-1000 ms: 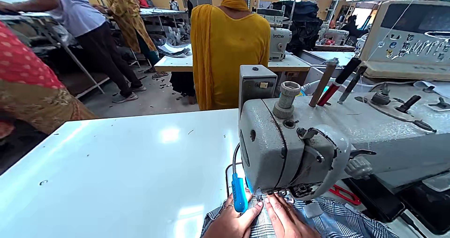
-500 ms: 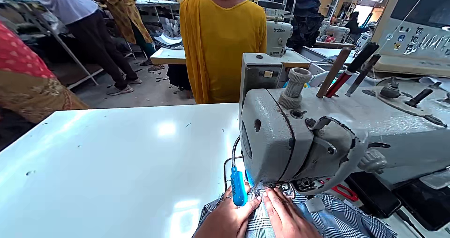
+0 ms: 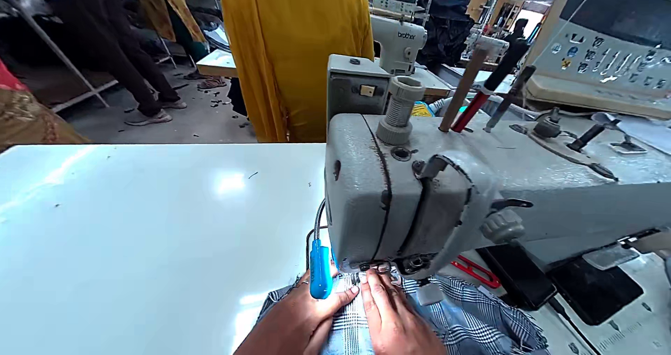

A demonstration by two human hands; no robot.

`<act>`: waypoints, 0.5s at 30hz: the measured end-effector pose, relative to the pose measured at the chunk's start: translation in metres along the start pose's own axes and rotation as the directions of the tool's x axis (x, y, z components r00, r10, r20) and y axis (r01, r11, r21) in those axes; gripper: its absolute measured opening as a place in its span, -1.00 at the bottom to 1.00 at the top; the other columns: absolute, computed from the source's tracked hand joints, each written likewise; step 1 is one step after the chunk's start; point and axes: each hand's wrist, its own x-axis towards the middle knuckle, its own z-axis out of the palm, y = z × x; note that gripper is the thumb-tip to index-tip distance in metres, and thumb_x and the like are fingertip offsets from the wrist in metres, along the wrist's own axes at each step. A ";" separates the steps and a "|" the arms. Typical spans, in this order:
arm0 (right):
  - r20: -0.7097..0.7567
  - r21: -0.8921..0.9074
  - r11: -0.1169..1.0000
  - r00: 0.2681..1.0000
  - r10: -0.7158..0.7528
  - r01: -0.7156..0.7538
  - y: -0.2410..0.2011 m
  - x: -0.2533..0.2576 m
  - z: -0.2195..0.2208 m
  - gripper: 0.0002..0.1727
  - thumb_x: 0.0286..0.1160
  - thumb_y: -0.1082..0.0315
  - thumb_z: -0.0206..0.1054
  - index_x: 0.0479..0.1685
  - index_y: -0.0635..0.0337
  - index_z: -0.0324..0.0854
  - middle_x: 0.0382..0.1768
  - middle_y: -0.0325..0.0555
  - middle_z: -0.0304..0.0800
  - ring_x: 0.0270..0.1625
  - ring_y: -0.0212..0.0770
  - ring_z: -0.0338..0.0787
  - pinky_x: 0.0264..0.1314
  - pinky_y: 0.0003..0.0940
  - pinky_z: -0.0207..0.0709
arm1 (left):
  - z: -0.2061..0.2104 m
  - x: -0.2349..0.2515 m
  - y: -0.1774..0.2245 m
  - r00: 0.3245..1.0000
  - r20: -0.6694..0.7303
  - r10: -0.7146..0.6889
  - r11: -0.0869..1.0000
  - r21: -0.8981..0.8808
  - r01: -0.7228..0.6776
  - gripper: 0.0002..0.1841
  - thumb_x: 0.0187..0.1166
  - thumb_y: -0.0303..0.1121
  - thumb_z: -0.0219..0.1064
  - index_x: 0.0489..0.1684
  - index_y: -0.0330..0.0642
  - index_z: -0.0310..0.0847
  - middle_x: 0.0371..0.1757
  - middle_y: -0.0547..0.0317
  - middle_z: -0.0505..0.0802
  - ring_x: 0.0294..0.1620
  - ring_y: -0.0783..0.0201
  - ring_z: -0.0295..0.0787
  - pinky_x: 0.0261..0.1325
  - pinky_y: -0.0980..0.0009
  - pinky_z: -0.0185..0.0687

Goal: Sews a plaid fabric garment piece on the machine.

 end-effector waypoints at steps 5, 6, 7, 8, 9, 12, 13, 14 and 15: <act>-0.081 -0.030 0.999 0.996 -0.024 0.021 0.002 0.002 0.007 -0.63 0.44 0.56 0.22 0.19 0.44 0.73 0.32 0.22 0.78 0.36 0.09 0.82 0.39 -0.20 0.65 | 0.003 0.001 -0.006 0.997 -0.042 0.057 0.998 0.036 -0.055 -0.56 0.51 -0.43 0.05 0.14 0.01 0.87 0.29 -0.34 0.80 0.26 -0.27 0.80 0.10 0.04 0.77; -0.085 -0.024 0.999 0.996 -0.027 0.025 0.003 0.002 0.008 -0.63 0.44 0.56 0.22 0.19 0.44 0.73 0.33 0.22 0.78 0.37 0.09 0.81 0.41 -0.20 0.64 | 0.003 0.001 -0.007 0.997 -0.045 0.065 0.997 0.039 -0.063 -0.56 0.52 -0.42 0.05 0.14 0.03 0.87 0.29 -0.33 0.79 0.29 -0.25 0.78 0.15 0.06 0.76; -0.080 -0.013 0.999 0.996 -0.030 0.029 0.003 0.001 0.008 -0.62 0.44 0.57 0.21 0.21 0.44 0.72 0.35 0.23 0.76 0.40 0.09 0.80 0.44 -0.20 0.62 | 0.004 0.001 -0.007 0.996 -0.046 0.071 0.997 0.042 -0.069 -0.56 0.52 -0.42 0.05 0.16 0.05 0.86 0.30 -0.32 0.79 0.32 -0.24 0.77 0.19 0.07 0.74; -0.080 -0.004 0.999 0.996 -0.036 0.036 0.004 0.001 0.008 -0.62 0.43 0.58 0.21 0.22 0.45 0.72 0.36 0.23 0.76 0.40 0.09 0.79 0.45 -0.21 0.61 | 0.006 0.000 -0.008 0.996 -0.052 0.075 0.996 0.050 -0.072 -0.55 0.51 -0.42 0.05 0.16 0.05 0.86 0.31 -0.32 0.79 0.32 -0.25 0.77 0.18 0.06 0.75; -0.081 0.001 0.999 0.996 -0.043 0.043 0.005 0.001 0.008 -0.61 0.42 0.59 0.21 0.23 0.45 0.71 0.35 0.24 0.76 0.40 0.09 0.79 0.45 -0.21 0.61 | 0.007 0.000 -0.008 0.996 -0.053 0.073 0.996 0.056 -0.070 -0.55 0.50 -0.41 0.05 0.17 0.05 0.86 0.31 -0.32 0.79 0.30 -0.26 0.78 0.14 0.04 0.76; -0.110 -0.001 0.999 0.993 -0.054 0.054 0.009 0.002 0.013 -0.58 0.39 0.59 0.21 0.25 0.45 0.70 0.34 0.24 0.77 0.38 0.08 0.81 0.43 -0.22 0.62 | 0.007 0.000 -0.008 0.996 -0.051 0.072 0.996 0.054 -0.069 -0.54 0.49 -0.41 0.06 0.20 0.02 0.85 0.33 -0.34 0.77 0.30 -0.28 0.78 0.14 0.02 0.77; -0.099 0.035 0.998 0.994 -0.047 0.051 0.010 0.002 0.013 -0.57 0.38 0.61 0.22 0.28 0.46 0.68 0.37 0.25 0.75 0.41 0.10 0.79 0.45 -0.21 0.61 | 0.006 0.000 -0.008 0.996 -0.044 0.076 0.996 0.052 -0.074 -0.55 0.49 -0.42 0.07 0.22 0.01 0.84 0.34 -0.36 0.76 0.32 -0.29 0.76 0.17 0.01 0.76; -0.079 0.090 0.995 0.996 -0.038 0.045 0.013 0.001 0.012 -0.53 0.36 0.63 0.23 0.33 0.45 0.66 0.41 0.26 0.71 0.46 0.11 0.75 0.49 -0.18 0.59 | 0.005 0.001 -0.007 0.996 -0.039 0.079 0.996 0.055 -0.077 -0.55 0.47 -0.43 0.10 0.22 -0.01 0.84 0.35 -0.39 0.75 0.31 -0.31 0.76 0.15 -0.02 0.77; -0.055 0.139 0.990 0.998 -0.031 0.039 0.016 -0.001 0.009 -0.49 0.35 0.66 0.23 0.38 0.41 0.63 0.46 0.25 0.67 0.50 0.12 0.70 0.53 -0.16 0.55 | 0.005 0.001 -0.006 0.996 -0.037 0.083 0.995 0.056 -0.081 -0.55 0.45 -0.44 0.12 0.21 -0.02 0.84 0.34 -0.41 0.74 0.30 -0.33 0.76 0.14 -0.04 0.77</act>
